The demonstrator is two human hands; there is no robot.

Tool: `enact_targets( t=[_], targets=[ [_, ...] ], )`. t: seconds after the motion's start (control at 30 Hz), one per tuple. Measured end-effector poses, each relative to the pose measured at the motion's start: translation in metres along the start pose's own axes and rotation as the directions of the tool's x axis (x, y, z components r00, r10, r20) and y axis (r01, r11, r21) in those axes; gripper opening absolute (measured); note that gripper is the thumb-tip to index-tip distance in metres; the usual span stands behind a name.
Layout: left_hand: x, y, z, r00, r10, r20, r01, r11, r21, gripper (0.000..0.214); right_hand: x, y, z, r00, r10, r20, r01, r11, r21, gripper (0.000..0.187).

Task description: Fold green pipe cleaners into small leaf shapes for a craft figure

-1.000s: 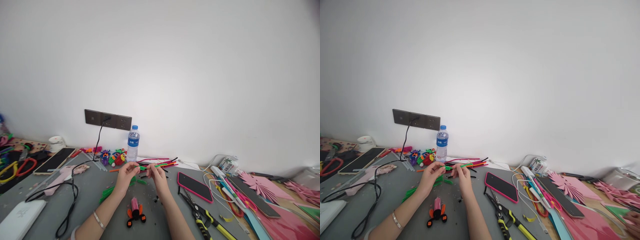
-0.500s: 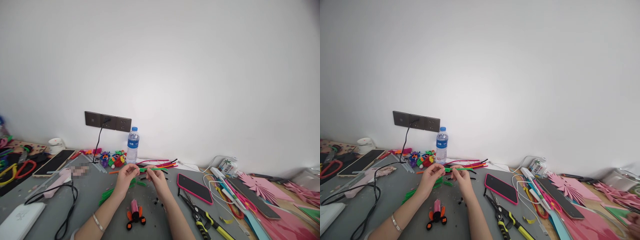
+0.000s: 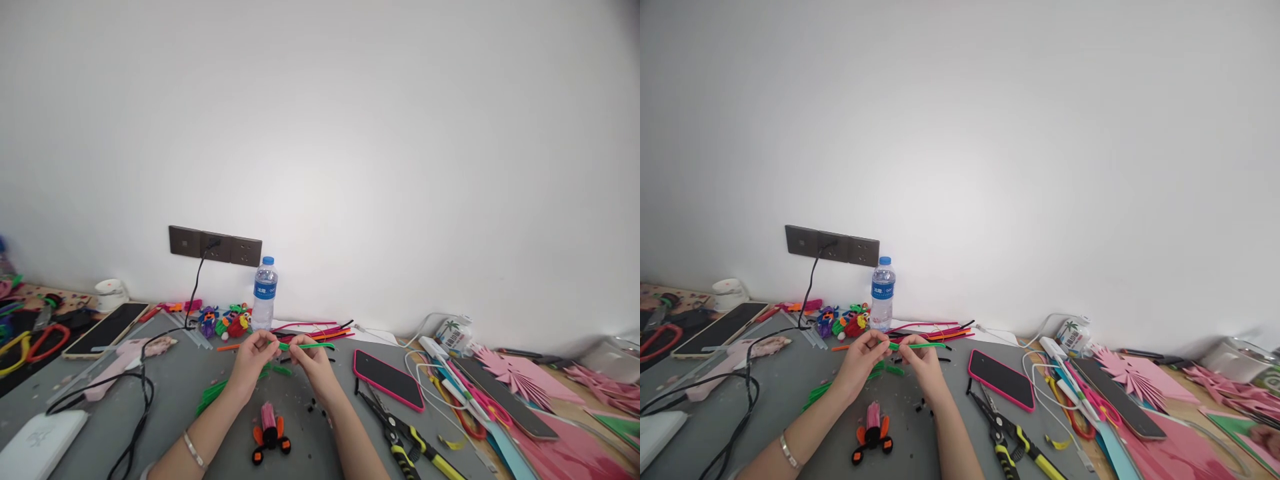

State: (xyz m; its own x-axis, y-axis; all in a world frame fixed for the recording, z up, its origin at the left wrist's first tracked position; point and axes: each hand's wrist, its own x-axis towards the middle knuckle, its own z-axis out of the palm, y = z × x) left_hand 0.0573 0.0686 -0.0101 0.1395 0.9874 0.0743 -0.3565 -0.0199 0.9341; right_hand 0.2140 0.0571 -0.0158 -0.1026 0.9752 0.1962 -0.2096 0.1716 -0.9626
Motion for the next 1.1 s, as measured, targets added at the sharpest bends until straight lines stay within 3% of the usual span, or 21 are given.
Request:
enact_targets(
  t=[0.33,0.53,0.8,0.87,0.97,1.1],
  targets=[
    [-0.004,0.007,0.006,0.999,-0.047,0.018,0.048,0.998,-0.041,0.030,0.000,0.005,-0.004,0.999,-0.002,0.042,0.002,1.000,0.008,0.025],
    [-0.005,0.006,0.007,0.994,-0.076,0.084,0.088,0.984,-0.154,0.031,-0.003,-0.002,0.000,0.983,0.105,0.152,-0.125,0.983,0.131,0.029],
    [-0.007,0.002,0.004,0.963,-0.125,0.237,0.169,0.970,-0.177,0.028,-0.010,-0.007,-0.003,0.937,0.194,0.292,-0.264,0.937,0.226,0.032],
    [-0.005,0.002,0.003,0.972,-0.136,0.191,0.169,0.971,-0.169,0.034,-0.008,-0.007,-0.005,0.949,0.191,0.250,-0.248,0.942,0.224,0.031],
    [-0.001,0.001,0.000,0.990,-0.093,0.110,0.099,0.994,-0.048,0.035,-0.003,-0.005,-0.010,0.989,0.126,0.078,-0.141,0.960,0.241,0.029],
    [0.002,-0.002,-0.002,0.987,-0.050,0.154,0.035,0.994,0.101,0.031,0.004,0.001,-0.017,0.995,0.052,-0.088,-0.029,0.969,0.243,0.028]
  ],
)
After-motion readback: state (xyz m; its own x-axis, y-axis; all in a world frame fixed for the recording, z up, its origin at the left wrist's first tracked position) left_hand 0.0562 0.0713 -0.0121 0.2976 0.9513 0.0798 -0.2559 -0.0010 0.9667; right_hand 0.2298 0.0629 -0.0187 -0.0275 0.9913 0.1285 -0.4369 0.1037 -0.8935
